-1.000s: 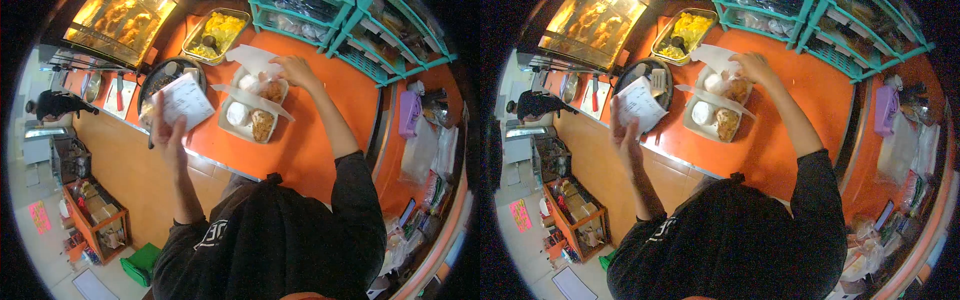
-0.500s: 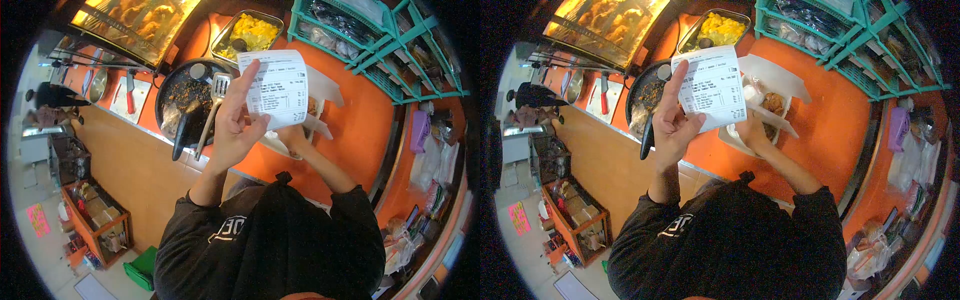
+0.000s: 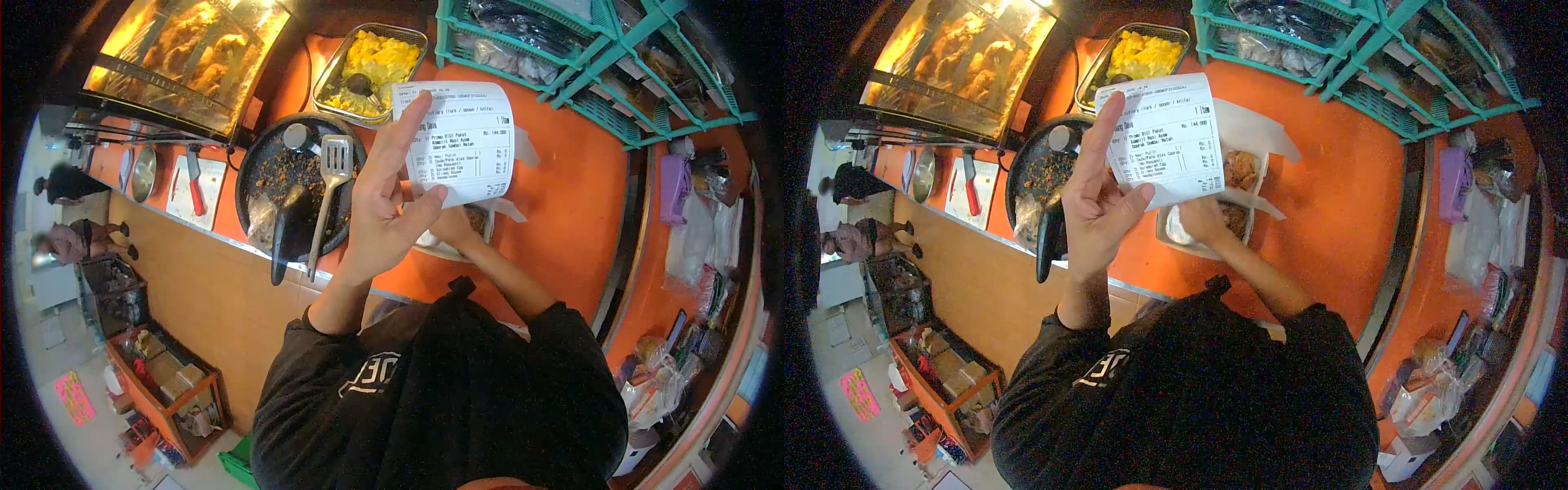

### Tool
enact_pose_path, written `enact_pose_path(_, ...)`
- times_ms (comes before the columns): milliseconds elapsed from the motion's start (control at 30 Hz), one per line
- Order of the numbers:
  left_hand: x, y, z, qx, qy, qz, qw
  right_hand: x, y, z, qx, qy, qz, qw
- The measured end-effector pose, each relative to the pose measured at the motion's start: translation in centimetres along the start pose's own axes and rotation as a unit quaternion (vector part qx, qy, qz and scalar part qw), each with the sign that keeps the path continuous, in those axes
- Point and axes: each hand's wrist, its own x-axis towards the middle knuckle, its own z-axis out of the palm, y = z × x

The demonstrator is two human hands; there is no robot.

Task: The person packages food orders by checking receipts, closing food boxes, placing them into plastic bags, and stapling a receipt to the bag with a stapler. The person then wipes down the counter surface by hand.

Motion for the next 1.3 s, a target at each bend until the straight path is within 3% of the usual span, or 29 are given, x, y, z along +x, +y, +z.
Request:
enact_pose_path(33,0.2,0.0,0.4,-0.007,0.008,-0.001,1.0,-0.1,-1.8,-2.1,0.01,0.004,-0.013,1.0)
enact_pose_path(100,0.8,0.2,1.1,-0.014,0.018,-0.002,1.0,-1.0,-5.2,-7.1,-0.002,-0.126,-0.037,0.991)
enact_pose_path(167,1.5,0.2,1.9,-0.014,0.02,-0.013,1.0,-2.2,-3.8,-11.6,0.011,0.001,-0.032,0.999)
enact_pose_path(200,1.8,0.1,2.3,-0.015,0.02,-0.013,1.0,-2.0,-2.1,-13.9,-0.013,0.12,-0.041,0.992)
enact_pose_path(267,2.5,-0.4,3.1,-0.027,0.016,-0.044,0.999,-1.0,3.7,-19.2,-0.088,0.264,0.051,0.959)
enact_pose_path(300,2.9,-0.6,3.5,-0.029,0.015,-0.042,0.999,-0.2,7.1,-21.9,-0.093,0.283,0.106,0.949)
enact_pose_path(333,3.2,-0.7,4.0,-0.018,0.006,-0.034,0.999,-0.2,12.3,-24.1,-0.095,0.267,0.155,0.946)
enact_pose_path(400,4.1,-1.0,5.2,-0.003,0.001,-0.023,1.0,0.3,22.9,-26.6,-0.264,0.218,0.26,0.903)
enact_pose_path(433,4.4,-0.9,6.0,-0.022,0.008,-0.046,0.999,0.8,28.3,-27.0,-0.262,0.218,0.254,0.905)
enact_pose_path(500,5.0,-1.4,7.2,-0.037,0.024,-0.064,0.997,2.4,36.5,-27.5,-0.428,0.281,0.181,0.84)
enact_pose_path(533,5.3,-1.9,7.7,-0.024,0.02,-0.053,0.998,3.6,37.5,-28.3,-0.424,0.282,0.173,0.843)
enact_pose_path(567,5.5,-2.2,8.2,-0.01,0.016,-0.042,0.999,4.7,38.5,-29.1,-0.388,0.243,0.268,0.848)
enact_pose_path(633,6.1,-2.3,9.2,0.0,0.02,-0.057,0.998,7.0,39.2,-29.3,-0.381,0.188,0.364,0.829)
enact_pose_path(667,6.5,-2.3,9.5,0.003,0.017,-0.076,0.997,8.0,39.1,-29.5,-0.375,0.185,0.36,0.833)
enact_pose_path(733,7.1,-2.7,10.1,0.02,0.022,-0.072,0.997,9.5,37.8,-30.2,-0.37,0.049,0.418,0.828)
enact_pose_path(900,8.3,-4.0,11.4,0.006,0.049,-0.098,0.994,12.2,46.0,-30.2,-0.331,-0.035,0.413,0.848)
enact_pose_path(1133,8.9,-5.3,12.2,0.021,0.043,-0.112,0.993,15.4,46.6,-27.8,-0.317,0.092,0.399,0.856)
enact_pose_path(1300,8.8,-5.9,11.7,0.025,0.05,-0.114,0.992,15.0,47.2,-28.1,-0.246,0.249,0.379,0.857)
